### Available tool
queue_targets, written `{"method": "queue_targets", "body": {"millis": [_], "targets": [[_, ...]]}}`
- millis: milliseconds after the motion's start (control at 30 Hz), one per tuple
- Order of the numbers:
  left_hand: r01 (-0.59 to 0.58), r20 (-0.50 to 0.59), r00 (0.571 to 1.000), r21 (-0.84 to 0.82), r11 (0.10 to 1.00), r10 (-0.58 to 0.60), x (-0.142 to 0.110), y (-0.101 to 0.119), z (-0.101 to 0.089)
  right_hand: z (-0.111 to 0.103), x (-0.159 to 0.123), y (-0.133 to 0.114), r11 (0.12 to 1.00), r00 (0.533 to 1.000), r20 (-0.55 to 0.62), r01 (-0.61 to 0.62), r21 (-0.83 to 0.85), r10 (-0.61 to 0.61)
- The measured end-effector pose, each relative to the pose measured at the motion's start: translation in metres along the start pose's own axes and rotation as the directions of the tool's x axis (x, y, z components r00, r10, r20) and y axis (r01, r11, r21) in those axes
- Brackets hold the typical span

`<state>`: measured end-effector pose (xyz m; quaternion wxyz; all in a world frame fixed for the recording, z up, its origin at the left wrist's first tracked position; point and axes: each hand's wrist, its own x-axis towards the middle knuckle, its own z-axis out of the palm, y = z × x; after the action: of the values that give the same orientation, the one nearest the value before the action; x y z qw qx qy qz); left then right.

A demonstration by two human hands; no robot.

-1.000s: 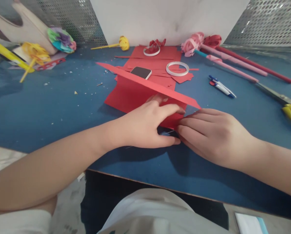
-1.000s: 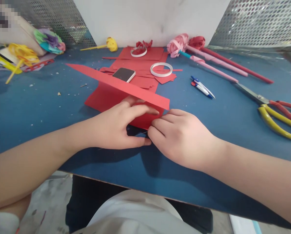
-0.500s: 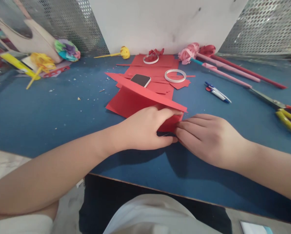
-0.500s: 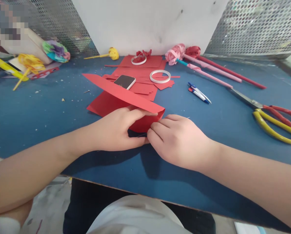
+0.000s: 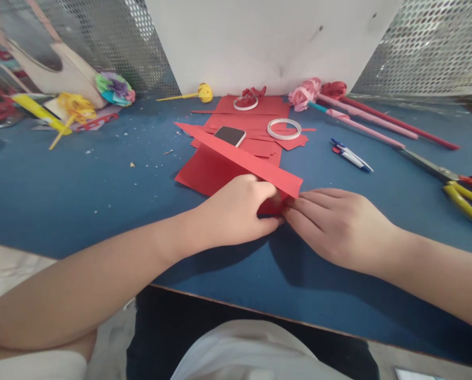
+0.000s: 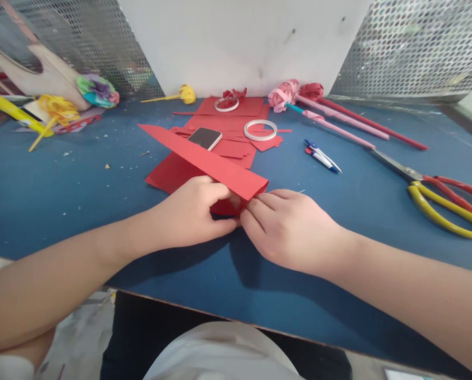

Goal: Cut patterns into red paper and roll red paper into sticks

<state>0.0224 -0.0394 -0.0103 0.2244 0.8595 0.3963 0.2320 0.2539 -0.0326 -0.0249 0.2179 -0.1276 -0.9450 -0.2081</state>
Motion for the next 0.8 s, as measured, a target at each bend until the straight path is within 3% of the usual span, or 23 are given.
{"method": "queue_targets", "body": {"millis": [167,433,800], "targets": [[0.005,0.001,1.000,0.020,1.000,-0.005,0.0007,0.0013,0.0006,-0.0002,0.0014,0.0017,1.000,1.000,0.006,-0.005,-0.007,0.005],[-0.147,0.009,0.989,0.083,0.986,0.147,-0.0007,0.0021,-0.0001,0.0010,0.0006,0.0029,0.996,1.000,0.008,-0.019,0.081,0.018],[-0.137,-0.015,0.990,0.046,0.989,0.138,-0.0021,0.0019,0.0011,0.0013,-0.0015,0.0010,0.984,0.997,-0.001,-0.078,0.158,0.079]]}}
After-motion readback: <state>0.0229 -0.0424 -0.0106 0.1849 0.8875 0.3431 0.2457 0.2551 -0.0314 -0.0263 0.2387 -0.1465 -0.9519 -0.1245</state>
